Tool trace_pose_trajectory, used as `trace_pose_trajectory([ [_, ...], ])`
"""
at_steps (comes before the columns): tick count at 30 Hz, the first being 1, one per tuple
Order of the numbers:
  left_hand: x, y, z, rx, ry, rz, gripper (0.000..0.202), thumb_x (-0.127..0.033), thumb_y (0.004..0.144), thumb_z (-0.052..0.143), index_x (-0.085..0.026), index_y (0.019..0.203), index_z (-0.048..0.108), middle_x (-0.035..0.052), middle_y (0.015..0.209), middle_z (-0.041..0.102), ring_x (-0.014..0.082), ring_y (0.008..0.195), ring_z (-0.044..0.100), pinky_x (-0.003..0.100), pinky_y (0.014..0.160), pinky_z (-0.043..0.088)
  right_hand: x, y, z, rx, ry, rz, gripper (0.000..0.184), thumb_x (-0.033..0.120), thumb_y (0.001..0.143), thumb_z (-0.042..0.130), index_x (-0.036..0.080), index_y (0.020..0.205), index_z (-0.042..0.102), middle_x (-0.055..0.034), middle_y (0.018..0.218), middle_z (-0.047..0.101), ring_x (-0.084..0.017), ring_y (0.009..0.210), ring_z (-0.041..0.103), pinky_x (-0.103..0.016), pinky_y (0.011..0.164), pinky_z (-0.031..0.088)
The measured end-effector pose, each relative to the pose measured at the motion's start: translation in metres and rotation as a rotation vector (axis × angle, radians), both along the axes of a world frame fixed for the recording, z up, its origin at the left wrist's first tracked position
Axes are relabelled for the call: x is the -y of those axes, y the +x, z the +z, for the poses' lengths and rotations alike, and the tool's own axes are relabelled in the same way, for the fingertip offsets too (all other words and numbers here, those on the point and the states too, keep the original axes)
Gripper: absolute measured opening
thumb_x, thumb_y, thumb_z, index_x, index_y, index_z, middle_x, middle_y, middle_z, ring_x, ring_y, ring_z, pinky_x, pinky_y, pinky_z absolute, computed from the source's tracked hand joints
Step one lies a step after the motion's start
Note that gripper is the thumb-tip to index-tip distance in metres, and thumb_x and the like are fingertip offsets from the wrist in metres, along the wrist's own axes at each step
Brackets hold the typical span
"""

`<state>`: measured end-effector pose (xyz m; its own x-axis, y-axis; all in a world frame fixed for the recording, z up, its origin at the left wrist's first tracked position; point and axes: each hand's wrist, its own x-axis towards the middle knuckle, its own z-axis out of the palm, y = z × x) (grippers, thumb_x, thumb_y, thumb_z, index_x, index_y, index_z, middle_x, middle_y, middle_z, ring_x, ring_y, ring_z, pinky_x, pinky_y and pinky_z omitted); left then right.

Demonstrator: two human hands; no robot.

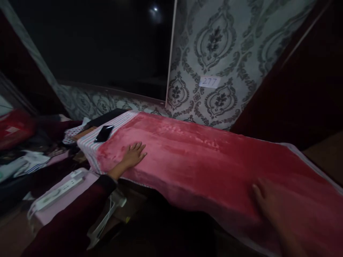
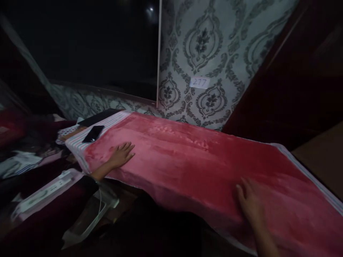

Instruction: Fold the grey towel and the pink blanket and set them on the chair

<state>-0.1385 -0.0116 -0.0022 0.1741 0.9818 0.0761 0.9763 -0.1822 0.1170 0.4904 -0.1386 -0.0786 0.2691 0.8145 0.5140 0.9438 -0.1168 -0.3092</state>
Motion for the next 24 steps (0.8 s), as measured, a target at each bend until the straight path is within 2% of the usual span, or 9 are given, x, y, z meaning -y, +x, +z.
trace_pose_trajectory([
  [3,0.004,-0.019,0.002,-0.008,0.009,0.078,0.06,-0.046,0.102,0.039,-0.02,0.156,0.043,0.016,0.166,0.031,0.0364,0.154,0.027,0.062,0.12,0.022,-0.026,-0.064,-0.003,-0.033,0.014,0.178,0.071,0.061,0.094,0.028,0.012,0.126,0.067,-0.0209,0.137,0.062,-0.036,0.133,0.053,-0.053,0.113,0.042],
  [6,0.012,-0.041,0.001,-0.007,0.035,0.128,0.06,-0.044,0.102,0.039,-0.016,0.155,0.044,0.0172,0.165,0.034,0.0369,0.153,0.03,0.06,0.12,0.023,-0.036,-0.096,-0.013,-0.013,-0.038,0.255,0.068,0.06,0.094,0.028,0.015,0.128,0.066,-0.0186,0.138,0.062,-0.035,0.134,0.053,-0.055,0.113,0.042],
  [9,0.022,-0.065,-0.002,-0.01,0.102,0.189,0.057,-0.041,0.102,0.039,-0.014,0.151,0.049,0.0178,0.161,0.042,0.0351,0.15,0.035,0.056,0.121,0.025,-0.04,-0.097,-0.024,0.031,-0.086,0.273,0.066,0.059,0.093,0.028,0.019,0.128,0.067,-0.0166,0.135,0.065,-0.036,0.129,0.057,-0.058,0.11,0.044],
  [12,0.032,-0.088,-0.006,0.017,0.197,0.263,0.052,-0.036,0.101,0.039,-0.012,0.142,0.059,0.0181,0.153,0.053,0.0327,0.144,0.043,0.049,0.119,0.031,-0.042,-0.089,-0.03,0.032,-0.07,0.28,0.066,0.06,0.091,0.03,0.02,0.127,0.068,-0.0166,0.133,0.066,-0.037,0.126,0.06,-0.058,0.108,0.046],
  [17,0.048,-0.117,-0.01,0.115,0.348,0.42,0.044,-0.031,0.097,0.04,-0.014,0.125,0.069,0.0175,0.139,0.062,0.0349,0.131,0.051,0.05,0.11,0.04,-0.042,-0.086,-0.03,0.024,-0.059,0.293,0.064,0.062,0.09,0.031,0.023,0.124,0.07,-0.0148,0.131,0.068,-0.036,0.125,0.061,-0.058,0.11,0.045],
  [19,0.051,-0.125,-0.013,0.218,0.408,0.514,0.042,-0.031,0.094,0.045,-0.012,0.124,0.067,0.0193,0.135,0.061,0.0355,0.128,0.052,0.049,0.108,0.042,-0.042,-0.086,-0.03,0.024,-0.063,0.287,0.065,0.062,0.09,0.032,0.022,0.124,0.069,-0.015,0.132,0.068,-0.037,0.125,0.061,-0.058,0.111,0.045],
  [22,0.05,-0.135,-0.021,0.545,0.489,0.706,0.045,-0.032,0.086,0.055,-0.011,0.126,0.06,0.0201,0.128,0.06,0.0333,0.122,0.055,0.047,0.106,0.045,-0.041,-0.085,-0.03,0.04,-0.06,0.294,0.066,0.061,0.091,0.031,0.02,0.126,0.069,-0.0164,0.133,0.067,-0.038,0.125,0.061,-0.059,0.11,0.045],
  [24,0.048,-0.142,-0.027,0.737,0.493,0.793,0.048,-0.035,0.082,0.059,-0.011,0.124,0.057,0.0169,0.117,0.063,0.0293,0.109,0.062,0.044,0.098,0.051,-0.041,-0.086,-0.029,0.063,-0.051,0.308,0.066,0.059,0.092,0.031,0.017,0.125,0.069,-0.0178,0.131,0.068,-0.038,0.124,0.062,-0.06,0.11,0.044],
])
